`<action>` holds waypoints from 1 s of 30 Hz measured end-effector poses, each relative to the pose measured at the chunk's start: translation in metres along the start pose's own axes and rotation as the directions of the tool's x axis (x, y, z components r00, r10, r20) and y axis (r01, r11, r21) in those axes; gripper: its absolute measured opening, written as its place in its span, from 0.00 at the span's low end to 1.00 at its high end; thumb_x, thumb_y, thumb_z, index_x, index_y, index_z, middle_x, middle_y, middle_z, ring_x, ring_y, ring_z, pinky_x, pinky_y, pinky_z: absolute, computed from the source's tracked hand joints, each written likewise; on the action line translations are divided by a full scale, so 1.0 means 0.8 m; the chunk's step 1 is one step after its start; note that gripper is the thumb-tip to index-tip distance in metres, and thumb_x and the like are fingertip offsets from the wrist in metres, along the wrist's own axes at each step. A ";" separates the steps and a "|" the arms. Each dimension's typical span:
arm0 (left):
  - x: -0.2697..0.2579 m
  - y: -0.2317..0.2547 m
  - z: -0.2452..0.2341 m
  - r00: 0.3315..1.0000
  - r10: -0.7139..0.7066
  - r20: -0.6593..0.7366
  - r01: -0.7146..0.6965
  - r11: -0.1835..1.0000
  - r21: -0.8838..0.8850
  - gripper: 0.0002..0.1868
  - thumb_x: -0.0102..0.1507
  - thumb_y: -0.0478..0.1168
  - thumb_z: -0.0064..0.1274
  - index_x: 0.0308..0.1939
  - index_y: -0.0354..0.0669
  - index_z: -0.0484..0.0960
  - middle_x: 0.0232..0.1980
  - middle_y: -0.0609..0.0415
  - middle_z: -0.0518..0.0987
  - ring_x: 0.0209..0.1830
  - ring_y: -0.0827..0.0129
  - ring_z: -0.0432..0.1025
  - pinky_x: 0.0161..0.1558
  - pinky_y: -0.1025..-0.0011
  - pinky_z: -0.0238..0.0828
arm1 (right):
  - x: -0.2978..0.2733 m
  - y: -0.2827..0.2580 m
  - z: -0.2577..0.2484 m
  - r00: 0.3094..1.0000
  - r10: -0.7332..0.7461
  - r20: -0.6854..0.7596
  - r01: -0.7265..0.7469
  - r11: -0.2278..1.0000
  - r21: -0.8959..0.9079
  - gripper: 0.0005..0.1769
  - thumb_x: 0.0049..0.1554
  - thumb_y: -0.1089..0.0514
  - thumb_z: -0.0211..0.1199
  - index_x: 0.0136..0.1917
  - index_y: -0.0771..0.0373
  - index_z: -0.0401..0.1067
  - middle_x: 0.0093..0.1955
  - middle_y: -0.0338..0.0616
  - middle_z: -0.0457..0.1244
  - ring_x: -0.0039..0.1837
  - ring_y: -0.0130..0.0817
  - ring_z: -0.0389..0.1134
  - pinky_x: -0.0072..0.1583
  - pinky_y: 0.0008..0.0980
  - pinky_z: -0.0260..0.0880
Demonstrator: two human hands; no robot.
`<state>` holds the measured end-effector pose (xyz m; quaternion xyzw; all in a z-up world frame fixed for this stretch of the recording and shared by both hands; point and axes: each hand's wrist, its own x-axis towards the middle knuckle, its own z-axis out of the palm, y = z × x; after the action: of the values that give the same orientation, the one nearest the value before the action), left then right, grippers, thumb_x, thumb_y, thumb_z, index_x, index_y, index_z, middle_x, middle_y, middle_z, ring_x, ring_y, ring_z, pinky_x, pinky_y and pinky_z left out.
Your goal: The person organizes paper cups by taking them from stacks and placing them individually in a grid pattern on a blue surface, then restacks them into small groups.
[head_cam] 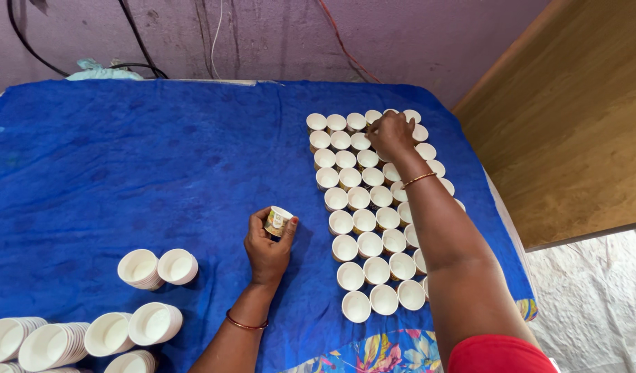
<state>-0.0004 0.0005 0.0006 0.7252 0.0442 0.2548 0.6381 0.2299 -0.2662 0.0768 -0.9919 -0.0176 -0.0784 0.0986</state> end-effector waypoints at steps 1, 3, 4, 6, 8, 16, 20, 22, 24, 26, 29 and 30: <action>0.000 0.000 0.000 1.000 0.000 0.000 0.000 1.000 -0.008 0.25 0.60 0.43 0.68 0.52 0.30 0.74 0.40 0.49 0.83 0.37 0.72 0.79 0.39 0.73 0.77 | 0.000 -0.001 0.002 1.000 -0.004 -0.009 0.004 1.000 -0.005 0.06 0.52 0.53 0.74 0.43 0.55 0.84 0.58 0.50 0.66 0.65 0.52 0.62 0.74 0.68 0.44; 0.000 -0.001 0.001 1.000 -0.002 0.002 0.002 1.000 -0.025 0.25 0.60 0.44 0.67 0.52 0.30 0.74 0.40 0.49 0.83 0.37 0.72 0.79 0.39 0.74 0.78 | 0.002 0.000 0.009 1.000 -0.012 -0.026 0.011 1.000 -0.015 0.06 0.53 0.53 0.74 0.44 0.54 0.85 0.59 0.49 0.66 0.66 0.52 0.62 0.75 0.69 0.43; 0.000 -0.002 0.001 1.000 0.005 0.001 -0.005 1.000 -0.023 0.25 0.60 0.44 0.67 0.52 0.30 0.74 0.40 0.49 0.83 0.37 0.72 0.79 0.40 0.73 0.78 | 0.004 0.000 0.012 0.999 -0.022 -0.041 0.021 1.000 -0.024 0.06 0.52 0.53 0.75 0.44 0.54 0.85 0.59 0.49 0.66 0.67 0.52 0.62 0.75 0.69 0.43; -0.001 -0.003 0.001 1.000 0.016 -0.001 -0.016 1.000 -0.017 0.25 0.61 0.44 0.68 0.52 0.30 0.74 0.40 0.49 0.83 0.38 0.72 0.79 0.40 0.73 0.78 | 0.006 0.000 0.019 0.997 -0.043 -0.067 0.040 0.998 -0.041 0.07 0.50 0.54 0.75 0.43 0.54 0.84 0.59 0.49 0.66 0.67 0.53 0.62 0.74 0.68 0.42; -0.001 -0.003 0.000 1.000 0.009 -0.001 -0.009 1.000 -0.007 0.25 0.60 0.44 0.68 0.52 0.30 0.74 0.40 0.49 0.83 0.37 0.72 0.79 0.40 0.73 0.78 | 0.008 0.000 0.025 0.998 -0.038 -0.050 0.035 0.997 -0.074 0.05 0.52 0.53 0.74 0.42 0.54 0.84 0.58 0.48 0.66 0.67 0.52 0.62 0.75 0.69 0.41; 0.000 0.000 -0.001 1.000 0.003 0.008 -0.003 1.000 0.011 0.26 0.60 0.45 0.68 0.51 0.31 0.75 0.40 0.49 0.83 0.37 0.71 0.79 0.39 0.73 0.78 | 0.012 0.003 0.033 0.995 -0.008 -0.095 -0.002 0.994 -0.107 0.04 0.54 0.56 0.71 0.41 0.57 0.84 0.56 0.49 0.67 0.66 0.51 0.63 0.76 0.70 0.37; 0.001 0.001 -0.001 1.000 -0.003 0.009 0.003 1.000 -0.031 0.26 0.61 0.45 0.67 0.52 0.30 0.74 0.40 0.49 0.83 0.38 0.72 0.79 0.40 0.73 0.78 | 0.011 -0.001 0.029 0.994 0.011 -0.112 -0.017 0.998 -0.053 0.04 0.52 0.56 0.72 0.40 0.57 0.84 0.54 0.51 0.68 0.66 0.52 0.62 0.75 0.71 0.37; 0.000 0.001 0.000 1.000 -0.004 0.007 0.004 1.000 -0.023 0.26 0.60 0.45 0.67 0.52 0.30 0.74 0.40 0.49 0.83 0.37 0.72 0.79 0.40 0.73 0.78 | 0.014 0.005 0.029 0.989 0.015 -0.150 -0.019 1.000 -0.020 0.04 0.53 0.57 0.71 0.41 0.58 0.84 0.54 0.51 0.68 0.65 0.52 0.63 0.74 0.73 0.37; 0.000 0.000 -0.001 1.000 -0.009 0.006 0.009 1.000 0.020 0.26 0.60 0.45 0.68 0.52 0.30 0.75 0.39 0.49 0.83 0.37 0.72 0.79 0.39 0.73 0.77 | 0.023 0.020 0.029 0.981 0.039 -0.191 -0.035 0.999 0.024 0.04 0.54 0.58 0.70 0.42 0.58 0.84 0.55 0.51 0.68 0.63 0.52 0.64 0.74 0.74 0.38; -0.001 -0.001 -0.001 1.000 -0.024 0.006 0.024 1.000 0.004 0.26 0.60 0.45 0.68 0.51 0.31 0.75 0.39 0.49 0.83 0.36 0.72 0.79 0.39 0.73 0.77 | 0.029 0.041 0.029 0.972 0.054 -0.228 -0.051 0.999 0.017 0.04 0.53 0.59 0.71 0.42 0.58 0.84 0.55 0.53 0.68 0.63 0.54 0.64 0.73 0.73 0.42; 0.000 0.000 -0.001 1.000 -0.017 0.006 0.017 1.000 0.005 0.26 0.60 0.45 0.68 0.51 0.31 0.74 0.40 0.49 0.83 0.37 0.72 0.79 0.39 0.73 0.77 | 0.031 0.067 0.030 0.962 0.056 -0.268 -0.070 0.997 -0.042 0.05 0.54 0.61 0.69 0.43 0.58 0.84 0.55 0.54 0.68 0.63 0.56 0.64 0.71 0.70 0.48; 0.000 0.000 -0.001 1.000 -0.010 0.006 0.010 1.000 0.009 0.26 0.60 0.45 0.68 0.51 0.30 0.74 0.40 0.49 0.83 0.37 0.72 0.79 0.40 0.73 0.77 | 0.031 0.070 0.031 0.959 0.053 -0.279 -0.076 0.995 -0.071 0.05 0.55 0.62 0.68 0.43 0.59 0.84 0.55 0.54 0.68 0.63 0.57 0.64 0.70 0.69 0.50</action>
<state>-0.0008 0.0011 0.0008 0.7287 0.0470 0.2489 0.6363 0.2608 -0.3160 0.0461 -0.9744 0.0319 -0.2135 0.0625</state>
